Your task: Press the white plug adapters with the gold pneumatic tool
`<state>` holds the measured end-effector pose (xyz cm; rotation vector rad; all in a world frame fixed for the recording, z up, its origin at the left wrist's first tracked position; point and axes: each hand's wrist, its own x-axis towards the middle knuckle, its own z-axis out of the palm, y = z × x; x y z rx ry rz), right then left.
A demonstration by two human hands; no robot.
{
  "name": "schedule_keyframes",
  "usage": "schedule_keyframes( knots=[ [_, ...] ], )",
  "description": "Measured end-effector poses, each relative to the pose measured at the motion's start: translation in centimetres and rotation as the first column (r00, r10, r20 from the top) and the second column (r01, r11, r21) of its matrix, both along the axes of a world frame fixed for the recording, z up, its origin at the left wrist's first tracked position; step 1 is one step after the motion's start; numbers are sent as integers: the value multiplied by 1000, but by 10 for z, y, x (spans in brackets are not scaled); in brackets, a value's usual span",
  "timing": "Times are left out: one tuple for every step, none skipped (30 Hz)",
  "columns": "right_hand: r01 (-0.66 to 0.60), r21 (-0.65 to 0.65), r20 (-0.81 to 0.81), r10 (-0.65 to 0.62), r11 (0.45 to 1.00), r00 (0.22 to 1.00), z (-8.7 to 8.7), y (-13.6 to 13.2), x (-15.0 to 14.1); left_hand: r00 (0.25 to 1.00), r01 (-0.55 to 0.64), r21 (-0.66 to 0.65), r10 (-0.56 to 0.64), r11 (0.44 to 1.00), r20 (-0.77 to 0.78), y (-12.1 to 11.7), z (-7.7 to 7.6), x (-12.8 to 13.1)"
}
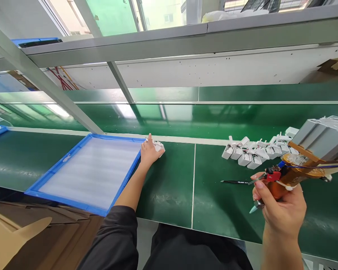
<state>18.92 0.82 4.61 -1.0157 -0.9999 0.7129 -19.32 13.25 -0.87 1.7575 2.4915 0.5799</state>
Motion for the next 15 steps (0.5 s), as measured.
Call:
schedule_keyframes(
  knots=[
    [-11, 1, 5, 11, 1000, 1000, 0, 0, 2, 1000, 18, 11, -18, 1000, 3, 0, 0, -1],
    [-20, -2, 10, 20, 1000, 1000, 1, 0, 3, 999, 28, 28, -29, 999, 19, -1, 0, -1],
    [-26, -12, 19, 26, 1000, 999, 1, 1, 6, 998, 33, 48, -35, 998, 54, -2, 1, -1],
    [-30, -27, 36, 31, 999, 999, 1, 1, 9, 992, 35, 74, -43, 997, 116, -4, 3, -1],
    [-33, -43, 60, 36, 999, 998, 1, 2, 12, 975, 36, 103, -58, 994, 216, -7, 5, 0],
    [-38, -58, 91, 43, 998, 995, 0, 2, 15, 932, 35, 136, -82, 990, 354, -11, 9, 2],
    [-44, -70, 126, 52, 997, 991, 0, 3, 19, 847, 30, 170, -116, 985, 518, -15, 13, 5],
    [-51, -78, 162, 64, 996, 985, -2, 5, 23, 713, 26, 200, -159, 979, 683, -20, 20, 8],
    [-57, -81, 201, 72, 995, 977, -3, 6, 28, 540, 23, 224, -201, 974, 818, -25, 27, 14],
    [-53, -79, 240, 71, 995, 968, -5, 8, 32, 356, 22, 243, -235, 970, 904, -31, 35, 20],
    [-41, -76, 279, 61, 996, 958, -6, 10, 36, 196, 25, 257, -257, 966, 946, -37, 44, 27],
    [-21, -76, 317, 44, 997, 947, -8, 13, 40, 78, 36, 270, -272, 962, 959, -43, 52, 35],
    [8, -81, 350, 21, 997, 937, -9, 15, 44, 1, 53, 282, -283, 958, 959, -49, 60, 43],
    [46, -95, 377, -6, 994, 926, -11, 18, 47, -44, 70, 294, -291, 953, 956, -54, 67, 51],
    [91, -124, 404, -34, 988, 914, -12, 20, 51, -67, 86, 304, -299, 949, 952, -57, 72, 57]
  ],
)
